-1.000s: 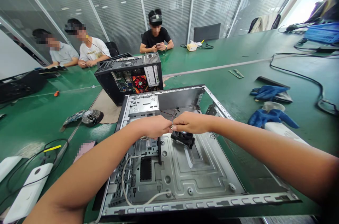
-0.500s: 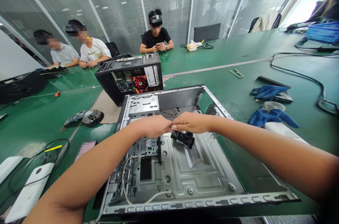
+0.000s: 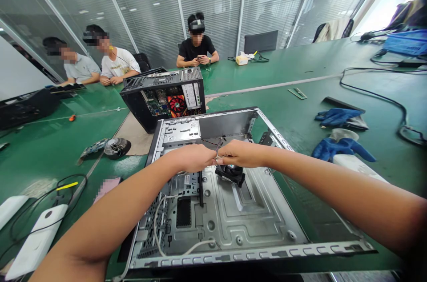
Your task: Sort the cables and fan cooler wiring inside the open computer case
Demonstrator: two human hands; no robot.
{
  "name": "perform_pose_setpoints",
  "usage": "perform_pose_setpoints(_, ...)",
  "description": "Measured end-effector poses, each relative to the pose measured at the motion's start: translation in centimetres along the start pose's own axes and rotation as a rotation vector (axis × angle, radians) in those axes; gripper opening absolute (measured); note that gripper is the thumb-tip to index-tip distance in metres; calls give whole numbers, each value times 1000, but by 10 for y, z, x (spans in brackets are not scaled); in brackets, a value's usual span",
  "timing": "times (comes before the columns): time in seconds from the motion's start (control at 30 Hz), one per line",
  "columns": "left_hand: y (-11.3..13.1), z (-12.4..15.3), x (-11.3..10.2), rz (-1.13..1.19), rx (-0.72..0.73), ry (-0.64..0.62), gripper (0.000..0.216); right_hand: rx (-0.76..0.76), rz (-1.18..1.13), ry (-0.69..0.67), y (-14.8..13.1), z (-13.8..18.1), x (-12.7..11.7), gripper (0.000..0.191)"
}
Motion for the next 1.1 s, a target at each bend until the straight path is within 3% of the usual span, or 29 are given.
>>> perform_pose_setpoints(0.47,-1,-2,0,48,25,18,44,1,43,10,-2,0,-1,29)
perform_pose_setpoints(0.83,0,0,-2,-13,-15,79,39,-17,-232,-58,-1,-2,1,35)
perform_pose_setpoints(1.1,0,0,-1,32,0,17,41,43,-51,-16,-1,0,1,31)
Point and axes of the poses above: each hand's wrist, its own z-axis away from the middle knuckle, its own x-axis out of the palm, y = z × x, the point moved 9 cm from there along -z, towards the middle knuckle, and after that the axes turned 3 degrees about -x, right-handed, at the moved point
